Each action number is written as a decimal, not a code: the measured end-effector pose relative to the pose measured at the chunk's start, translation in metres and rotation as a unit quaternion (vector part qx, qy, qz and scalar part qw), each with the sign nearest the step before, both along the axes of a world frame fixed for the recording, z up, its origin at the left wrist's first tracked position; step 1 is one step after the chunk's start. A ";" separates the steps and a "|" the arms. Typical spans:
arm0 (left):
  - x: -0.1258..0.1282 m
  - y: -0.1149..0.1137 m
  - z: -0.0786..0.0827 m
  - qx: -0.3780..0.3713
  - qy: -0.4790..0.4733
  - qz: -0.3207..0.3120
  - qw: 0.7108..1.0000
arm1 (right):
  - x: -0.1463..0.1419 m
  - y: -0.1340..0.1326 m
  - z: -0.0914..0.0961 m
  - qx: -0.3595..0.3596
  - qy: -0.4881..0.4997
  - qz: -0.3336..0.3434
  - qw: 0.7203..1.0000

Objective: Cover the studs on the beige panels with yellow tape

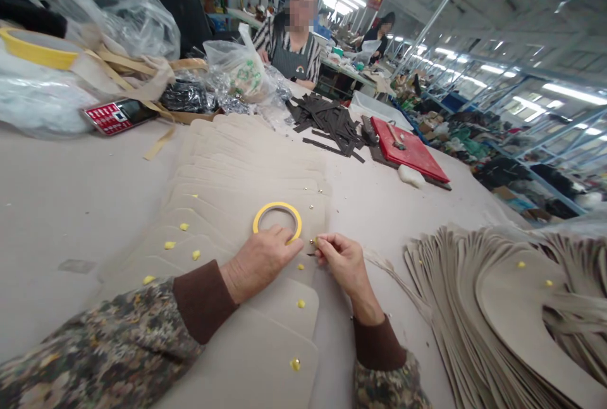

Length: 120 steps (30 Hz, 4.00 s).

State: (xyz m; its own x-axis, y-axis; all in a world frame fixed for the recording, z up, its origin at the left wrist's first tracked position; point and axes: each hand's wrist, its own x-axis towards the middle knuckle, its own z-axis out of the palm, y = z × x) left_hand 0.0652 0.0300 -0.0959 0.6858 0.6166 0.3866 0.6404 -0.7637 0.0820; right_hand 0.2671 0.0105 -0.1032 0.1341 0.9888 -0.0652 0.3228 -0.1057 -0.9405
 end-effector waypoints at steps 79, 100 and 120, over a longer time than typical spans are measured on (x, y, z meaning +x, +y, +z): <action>-0.009 -0.009 0.013 -0.025 -0.115 -0.020 0.993 | -0.043 -0.017 0.016 0.133 -0.050 0.007 0.990; -0.004 -0.012 -0.005 -0.036 0.044 -0.011 0.998 | -0.025 0.017 0.011 0.092 -0.222 0.032 0.970; -0.005 -0.013 -0.001 -0.039 0.053 -0.012 0.998 | -0.027 0.011 -0.005 0.159 -0.313 0.017 0.936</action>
State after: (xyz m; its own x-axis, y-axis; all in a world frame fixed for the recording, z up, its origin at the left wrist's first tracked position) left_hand 0.0602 0.0171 -0.0967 0.7351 0.6247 0.2636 0.6300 -0.7730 0.0749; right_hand 0.2398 0.0216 -0.1081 0.0152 0.9496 0.3132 0.8195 0.1677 -0.5479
